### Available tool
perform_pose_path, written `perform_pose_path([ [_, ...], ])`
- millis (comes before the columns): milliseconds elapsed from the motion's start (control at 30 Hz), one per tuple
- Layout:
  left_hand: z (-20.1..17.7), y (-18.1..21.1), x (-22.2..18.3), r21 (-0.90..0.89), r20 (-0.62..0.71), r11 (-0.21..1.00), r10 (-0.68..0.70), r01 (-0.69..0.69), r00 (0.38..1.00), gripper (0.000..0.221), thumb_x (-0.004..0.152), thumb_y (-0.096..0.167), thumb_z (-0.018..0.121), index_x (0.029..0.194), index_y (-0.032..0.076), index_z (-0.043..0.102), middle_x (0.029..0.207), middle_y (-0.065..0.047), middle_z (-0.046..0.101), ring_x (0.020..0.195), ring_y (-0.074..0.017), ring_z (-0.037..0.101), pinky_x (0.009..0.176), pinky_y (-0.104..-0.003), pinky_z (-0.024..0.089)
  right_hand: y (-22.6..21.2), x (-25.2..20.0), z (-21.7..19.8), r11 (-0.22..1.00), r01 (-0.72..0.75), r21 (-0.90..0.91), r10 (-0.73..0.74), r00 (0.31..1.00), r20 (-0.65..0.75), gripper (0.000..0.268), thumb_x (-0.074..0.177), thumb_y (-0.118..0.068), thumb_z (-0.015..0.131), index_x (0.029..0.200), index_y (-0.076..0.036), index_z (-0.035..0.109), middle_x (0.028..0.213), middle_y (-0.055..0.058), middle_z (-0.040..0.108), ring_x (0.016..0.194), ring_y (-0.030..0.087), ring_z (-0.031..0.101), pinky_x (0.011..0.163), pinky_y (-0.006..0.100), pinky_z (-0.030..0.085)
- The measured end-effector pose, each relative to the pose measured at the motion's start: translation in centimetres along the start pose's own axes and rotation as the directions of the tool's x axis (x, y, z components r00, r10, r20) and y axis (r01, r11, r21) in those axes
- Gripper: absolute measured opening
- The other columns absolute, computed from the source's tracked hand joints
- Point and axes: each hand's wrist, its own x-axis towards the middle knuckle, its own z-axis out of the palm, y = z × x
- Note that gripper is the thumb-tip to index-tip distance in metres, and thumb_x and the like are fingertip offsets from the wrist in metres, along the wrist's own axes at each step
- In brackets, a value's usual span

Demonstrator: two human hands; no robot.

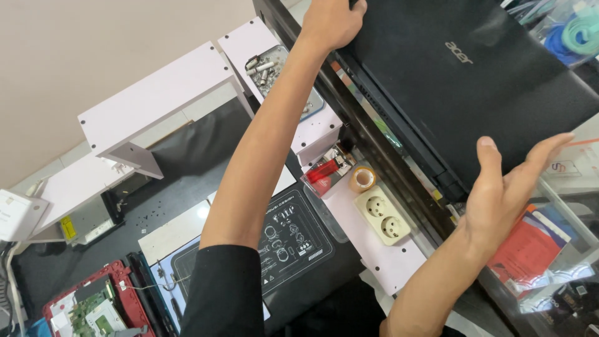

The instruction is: The person disassembles a laptop to access the internal components.

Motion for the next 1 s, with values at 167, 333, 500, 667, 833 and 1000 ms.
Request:
perform_pose_path([
  [167, -3.1, -1.0, -2.5, -0.065, -0.001, 0.968, 0.245, -0.244, 0.97, 0.037, 0.097, 0.029, 0.071, 0.124, 0.004, 0.063, 0.121, -0.021, 0.069, 0.115, -0.0411, 0.064, 0.098, -0.047, 0.051, -0.4, -0.5, -0.1, 0.996, 0.078, -0.032, -0.077, 0.997, 0.015, 0.085, 0.114, -0.011, 0.071, 0.171, 0.0, 0.01, 0.18, 0.024, 0.004, 0.167, 0.031, 0.002, 0.138, 0.039, -0.002],
  [333, -10.1, 0.9, -7.3, -0.094, -0.021, 0.962, 0.254, -0.255, 0.967, 0.04, 0.098, 0.024, 0.069, 0.132, 0.006, 0.059, 0.13, -0.018, 0.066, 0.119, -0.04, 0.062, 0.101, -0.047, 0.048, -6.8, -2.6, 1.0, 0.954, 0.25, -0.165, -0.244, 0.968, 0.06, 0.082, 0.105, -0.004, 0.065, 0.168, -0.003, 0.012, 0.176, 0.019, 0.007, 0.165, 0.027, 0.005, 0.137, 0.037, 0.001],
  [500, -16.7, 1.7, -13.8, -0.079, -0.116, 0.961, 0.256, -0.266, 0.96, 0.032, 0.104, 0.019, 0.066, 0.133, 0.007, 0.06, 0.133, -0.016, 0.064, 0.127, -0.0382, 0.06, 0.106, -0.045, 0.049, -10.5, -4.5, 2.3, 0.902, 0.417, 0.112, -0.43, 0.891, 0.145, 0.063, 0.113, -0.003, 0.062, 0.168, -0.005, 0.03, 0.17, 0.014, 0.028, 0.161, 0.024, 0.022, 0.136, 0.034, 0.013],
  [667, -22.5, 3.0, -22.5, -0.193, -0.215, 0.973, 0.085, -0.127, 0.973, 0.027, 0.107, 0.014, 0.063, 0.133, 0.005, 0.062, 0.133, -0.013, 0.065, 0.13, -0.0321, 0.063, 0.113, -0.04, 0.048, -14.3, -7.6, 6.3, 0.899, 0.242, 0.365, -0.362, 0.881, 0.306, 0.061, 0.105, 0.003, 0.055, 0.161, 0.006, 0.031, 0.172, 0.022, 0.027, 0.16, 0.033, 0.023, 0.134, 0.045, 0.014],
  [833, -26.4, 1.7, -31.5, -0.219, -0.374, 0.968, -0.199, 0.122, 0.906, 0.025, 0.107, 0.012, 0.061, 0.129, 0.004, 0.067, 0.131, -0.011, 0.068, 0.129, -0.0243, 0.064, 0.112, -0.038, 0.047, -15.3, -9.5, 9.5, 0.843, 0.207, 0.496, -0.428, 0.817, 0.387, 0.048, 0.103, 0.006, 0.058, 0.149, 0.007, 0.043, 0.162, 0.025, 0.038, 0.159, 0.035, 0.035, 0.132, 0.047, 0.027],
  [1000, -28.6, 0.3, -40.3, -0.218, -0.537, 0.907, -0.42, 0.361, 0.732, 0.018, 0.108, 0.009, 0.06, 0.119, 0.0, 0.069, 0.112, -0.007, 0.073, 0.107, -0.0152, 0.068, 0.099, -0.029, 0.051, -14.1, -11.1, 11.8, 0.784, 0.046, 0.619, -0.384, 0.819, 0.426, 0.036, 0.108, 0.004, 0.058, 0.143, 0.007, 0.049, 0.145, 0.022, 0.059, 0.138, 0.028, 0.056, 0.126, 0.038, 0.043],
])
